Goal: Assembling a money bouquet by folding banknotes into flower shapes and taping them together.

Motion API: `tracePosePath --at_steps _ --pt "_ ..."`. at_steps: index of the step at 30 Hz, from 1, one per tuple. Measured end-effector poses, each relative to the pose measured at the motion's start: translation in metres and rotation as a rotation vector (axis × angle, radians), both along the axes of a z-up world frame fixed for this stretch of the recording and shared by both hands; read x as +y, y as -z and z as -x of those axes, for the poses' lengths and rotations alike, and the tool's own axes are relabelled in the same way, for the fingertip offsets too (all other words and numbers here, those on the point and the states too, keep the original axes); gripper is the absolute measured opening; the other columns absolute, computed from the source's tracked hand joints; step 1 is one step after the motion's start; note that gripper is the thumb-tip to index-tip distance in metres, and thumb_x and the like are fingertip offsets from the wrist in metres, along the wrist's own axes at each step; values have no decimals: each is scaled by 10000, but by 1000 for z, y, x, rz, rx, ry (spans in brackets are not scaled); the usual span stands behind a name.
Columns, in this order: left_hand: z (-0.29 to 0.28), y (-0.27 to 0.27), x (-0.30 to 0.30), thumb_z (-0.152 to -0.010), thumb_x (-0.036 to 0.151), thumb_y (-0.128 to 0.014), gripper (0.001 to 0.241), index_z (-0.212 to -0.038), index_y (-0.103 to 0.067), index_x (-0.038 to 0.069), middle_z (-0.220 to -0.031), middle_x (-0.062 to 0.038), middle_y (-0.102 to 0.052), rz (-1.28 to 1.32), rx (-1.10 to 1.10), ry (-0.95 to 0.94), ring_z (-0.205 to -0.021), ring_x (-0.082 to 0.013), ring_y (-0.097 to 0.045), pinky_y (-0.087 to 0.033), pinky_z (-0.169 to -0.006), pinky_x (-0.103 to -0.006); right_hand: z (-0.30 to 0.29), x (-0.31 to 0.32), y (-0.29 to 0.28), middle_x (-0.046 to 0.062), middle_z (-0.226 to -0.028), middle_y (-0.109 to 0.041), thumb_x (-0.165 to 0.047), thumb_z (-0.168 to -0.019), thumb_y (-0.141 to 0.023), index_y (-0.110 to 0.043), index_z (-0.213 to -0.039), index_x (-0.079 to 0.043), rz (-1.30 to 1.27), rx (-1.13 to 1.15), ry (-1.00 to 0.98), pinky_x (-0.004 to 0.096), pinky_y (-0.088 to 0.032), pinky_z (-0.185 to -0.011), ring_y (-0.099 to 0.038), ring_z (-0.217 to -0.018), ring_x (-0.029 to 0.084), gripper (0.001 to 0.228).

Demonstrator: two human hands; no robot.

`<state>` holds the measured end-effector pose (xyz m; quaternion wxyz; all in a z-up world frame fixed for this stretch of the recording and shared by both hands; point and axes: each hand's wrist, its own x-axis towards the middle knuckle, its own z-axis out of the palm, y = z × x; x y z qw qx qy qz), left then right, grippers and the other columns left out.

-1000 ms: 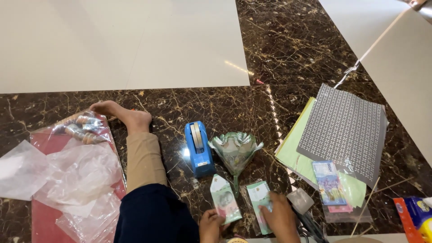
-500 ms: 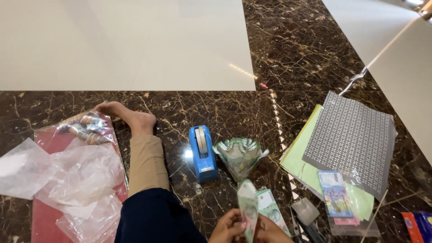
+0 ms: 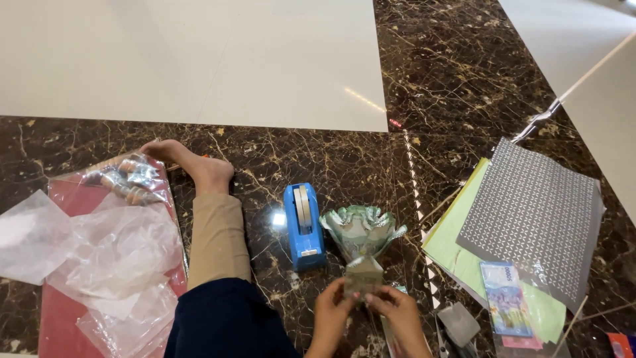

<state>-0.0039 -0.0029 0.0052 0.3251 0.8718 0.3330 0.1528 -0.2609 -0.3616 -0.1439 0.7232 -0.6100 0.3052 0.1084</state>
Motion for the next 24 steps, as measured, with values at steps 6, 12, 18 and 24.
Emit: tracePosePath --at_steps 6,12,18,24 --pt "-3 4 2 -749 -65 -491 1078 -1430 343 -132 -1571 -371 330 -9 -2 -2 -1525 -431 279 188 -1246 -448 -17 19 -7 63 -970 -795 -63 -817 -812 -844 -1027 14 380 -77 -56 267 -540 -826 -708 -851 174 225" --pt "-3 -5 -2 -1015 311 -553 1083 -1424 349 -126 -1580 -356 329 -20 70 -34 -1524 -419 288 184 -1245 -487 -19 29 14 -3 -881 -836 -198 -748 -860 -815 -1026 -109 741 -191 -12 262 -553 -658 -706 -684 126 296" --pt "-9 7 4 -836 67 -532 1099 -1416 384 -113 -1567 -340 380 25 -18 -28 -1513 -416 320 219 -1235 -475 -17 39 1 -17 -872 -820 -130 -757 -835 -830 -969 -115 733 -312 44 245 -549 -658 -702 -695 116 213" --pt "-11 19 10 -775 18 -504 1080 -1429 339 -149 -1556 -381 346 -66 -38 7 -1508 -472 296 199 -1251 -505 -21 36 10 -9 -997 -770 -166 -724 -853 -813 -979 -87 832 -423 13 267 -564 -714 -715 -807 136 270"
